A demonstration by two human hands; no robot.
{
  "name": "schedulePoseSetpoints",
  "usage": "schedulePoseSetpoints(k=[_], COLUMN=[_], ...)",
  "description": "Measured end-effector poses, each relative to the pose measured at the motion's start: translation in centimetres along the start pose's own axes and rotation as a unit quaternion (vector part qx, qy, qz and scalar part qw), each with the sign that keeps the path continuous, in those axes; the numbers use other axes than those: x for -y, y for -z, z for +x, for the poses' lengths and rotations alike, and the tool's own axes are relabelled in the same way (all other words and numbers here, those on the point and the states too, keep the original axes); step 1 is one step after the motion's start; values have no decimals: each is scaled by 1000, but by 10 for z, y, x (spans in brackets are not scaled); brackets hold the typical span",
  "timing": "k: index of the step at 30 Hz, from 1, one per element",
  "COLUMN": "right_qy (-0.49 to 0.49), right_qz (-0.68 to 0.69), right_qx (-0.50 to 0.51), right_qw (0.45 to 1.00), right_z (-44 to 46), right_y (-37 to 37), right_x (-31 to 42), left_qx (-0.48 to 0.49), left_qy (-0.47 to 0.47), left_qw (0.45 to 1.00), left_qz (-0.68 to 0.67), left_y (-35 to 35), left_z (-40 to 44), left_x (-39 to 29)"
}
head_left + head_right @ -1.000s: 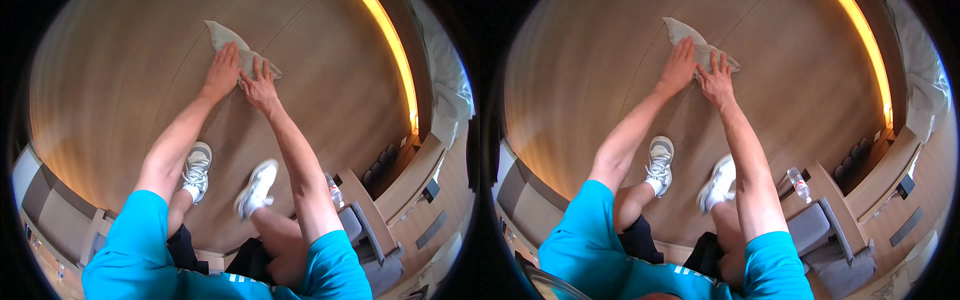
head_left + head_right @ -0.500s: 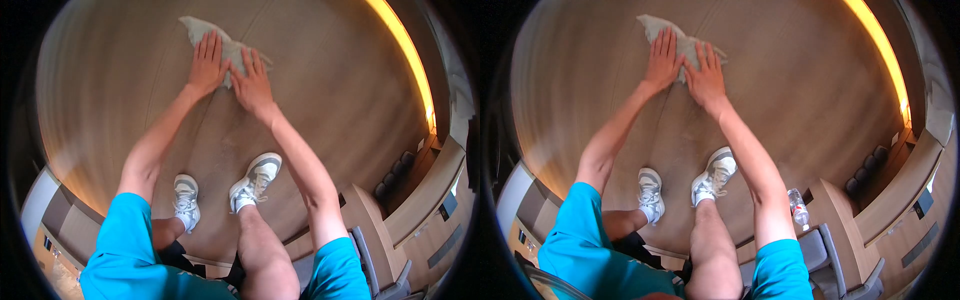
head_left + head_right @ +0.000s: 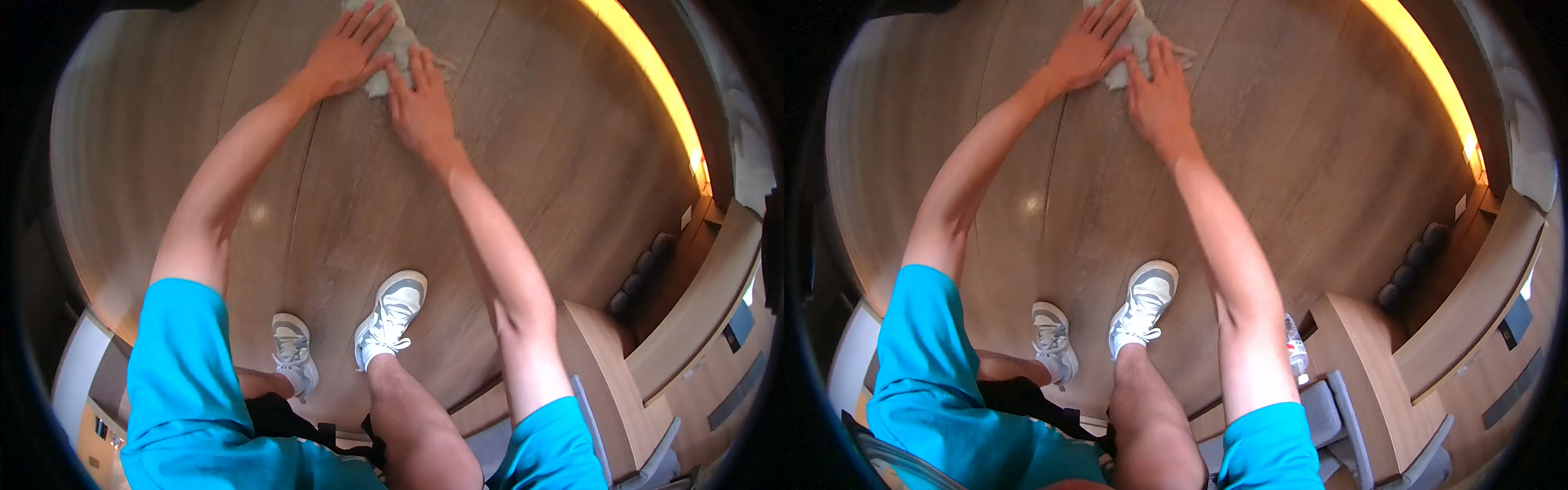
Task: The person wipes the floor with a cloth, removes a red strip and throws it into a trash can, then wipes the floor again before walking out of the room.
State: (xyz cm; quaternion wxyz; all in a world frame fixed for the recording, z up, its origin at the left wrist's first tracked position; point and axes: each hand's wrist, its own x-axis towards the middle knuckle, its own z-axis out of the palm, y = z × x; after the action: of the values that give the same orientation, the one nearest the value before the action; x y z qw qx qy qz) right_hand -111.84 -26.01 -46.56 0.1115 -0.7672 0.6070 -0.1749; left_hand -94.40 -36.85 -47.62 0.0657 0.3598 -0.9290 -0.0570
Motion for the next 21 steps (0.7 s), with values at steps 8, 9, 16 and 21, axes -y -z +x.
schedulePoseSetpoints(k=[8,9,16,21], right_qy=[-40,-16,-64,-124], right_qz=[112,120,-68,-38], right_qx=[131,126,-19,8], right_qw=[984,985,995,992], right_z=[-150,-143,-9,11], right_y=[22,19,36,39], right_x=[51,41,-108,-150], left_qx=[169,172,7,-52], left_qy=[-113,-118,-118,-13], left_qw=[971,970,993,999], left_qz=[-122,-122,-4,4], left_y=[22,19,-33,-43], left_z=[-100,-84,112,164], left_x=[-90,-84,-44,-57])
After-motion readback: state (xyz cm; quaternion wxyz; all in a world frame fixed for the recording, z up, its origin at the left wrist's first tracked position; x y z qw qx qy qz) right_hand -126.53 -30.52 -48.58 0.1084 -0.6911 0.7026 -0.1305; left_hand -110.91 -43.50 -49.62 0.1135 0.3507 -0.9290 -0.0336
